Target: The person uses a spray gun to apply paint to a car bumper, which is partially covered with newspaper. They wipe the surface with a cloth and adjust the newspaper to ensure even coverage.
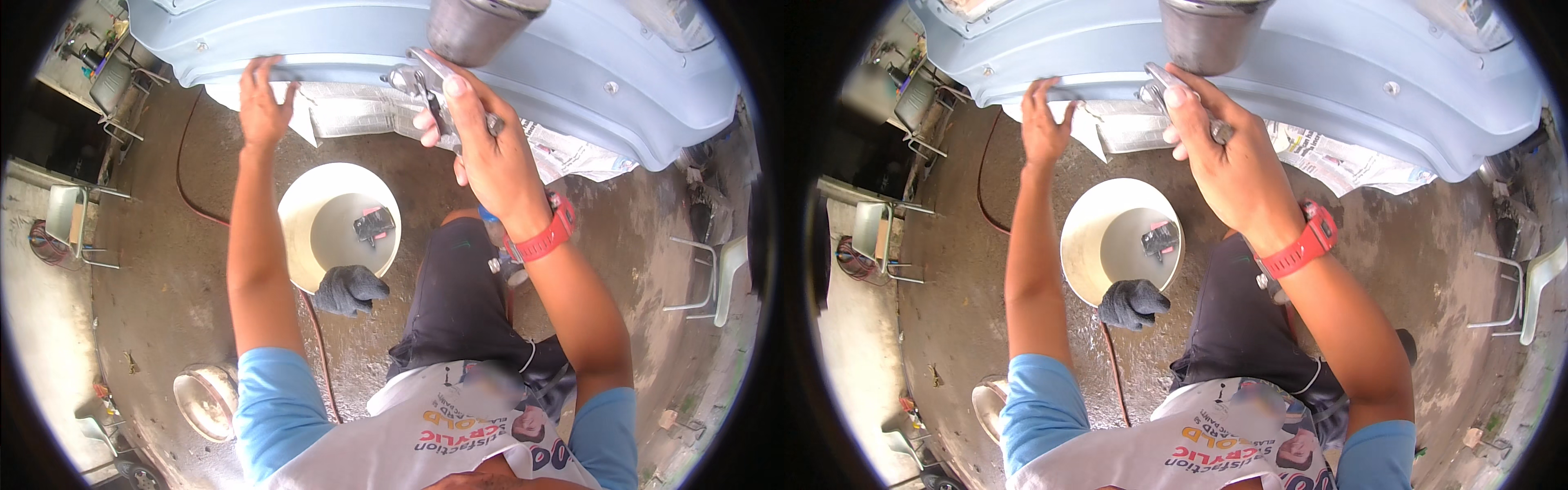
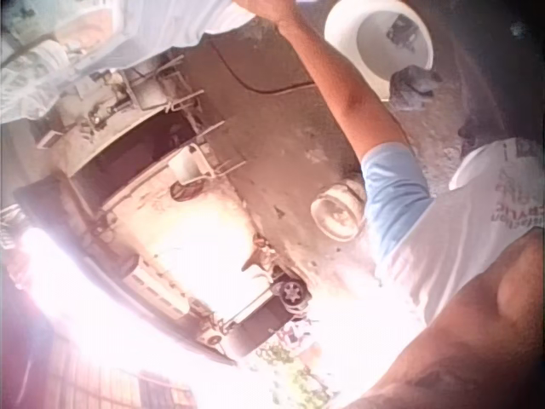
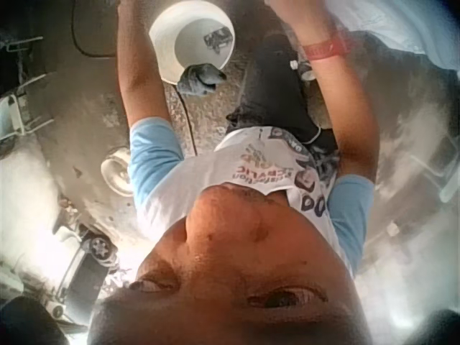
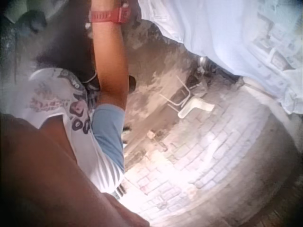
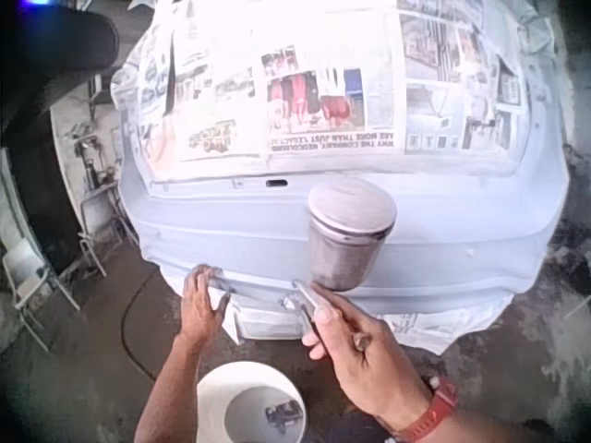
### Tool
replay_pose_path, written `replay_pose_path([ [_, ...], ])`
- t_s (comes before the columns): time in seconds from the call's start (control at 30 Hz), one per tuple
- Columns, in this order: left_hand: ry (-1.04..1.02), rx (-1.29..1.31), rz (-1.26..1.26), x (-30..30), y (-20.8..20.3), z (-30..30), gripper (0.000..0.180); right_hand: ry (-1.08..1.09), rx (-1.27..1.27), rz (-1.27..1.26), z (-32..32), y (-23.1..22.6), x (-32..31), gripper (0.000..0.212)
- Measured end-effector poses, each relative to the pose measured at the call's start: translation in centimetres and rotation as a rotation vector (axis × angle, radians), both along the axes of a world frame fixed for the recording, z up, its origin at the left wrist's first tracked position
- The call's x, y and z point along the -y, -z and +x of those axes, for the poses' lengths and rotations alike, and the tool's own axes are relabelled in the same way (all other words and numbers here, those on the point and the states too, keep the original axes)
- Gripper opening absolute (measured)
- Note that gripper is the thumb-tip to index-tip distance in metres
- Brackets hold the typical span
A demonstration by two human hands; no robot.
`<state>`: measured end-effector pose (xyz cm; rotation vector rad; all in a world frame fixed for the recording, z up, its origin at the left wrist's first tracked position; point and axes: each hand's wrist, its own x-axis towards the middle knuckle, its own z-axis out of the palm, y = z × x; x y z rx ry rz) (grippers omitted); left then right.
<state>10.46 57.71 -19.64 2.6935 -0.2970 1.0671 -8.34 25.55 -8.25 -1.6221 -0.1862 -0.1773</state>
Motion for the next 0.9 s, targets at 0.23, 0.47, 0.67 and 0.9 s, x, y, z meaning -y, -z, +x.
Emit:
replay_pose_path([
  [0.23,-0.472,-0.388,0.036,-12.5,-3.8,6.4,0.098,0.009,-0.004,0.015,0.0,1.6,0.7,0.05],
  [0.47,-0.264,-0.309,0.005,-1.2,-0.1,4.9,0.102,0.112,-0.013,-0.015,-0.9,3.5,4.0,0.048],
  [0.67,-0.058,-0.086,0.033,17.0,-0.6,-5.3,0.099,0.203,0.141,0.006,-2.5,6.0,8.3,0.05],
  [0.9,0.204,-0.009,0.045,31.3,-1.0,-13.2,0.096,0.31,0.201,0.107,-4.9,7.2,14.7,0.05],
])
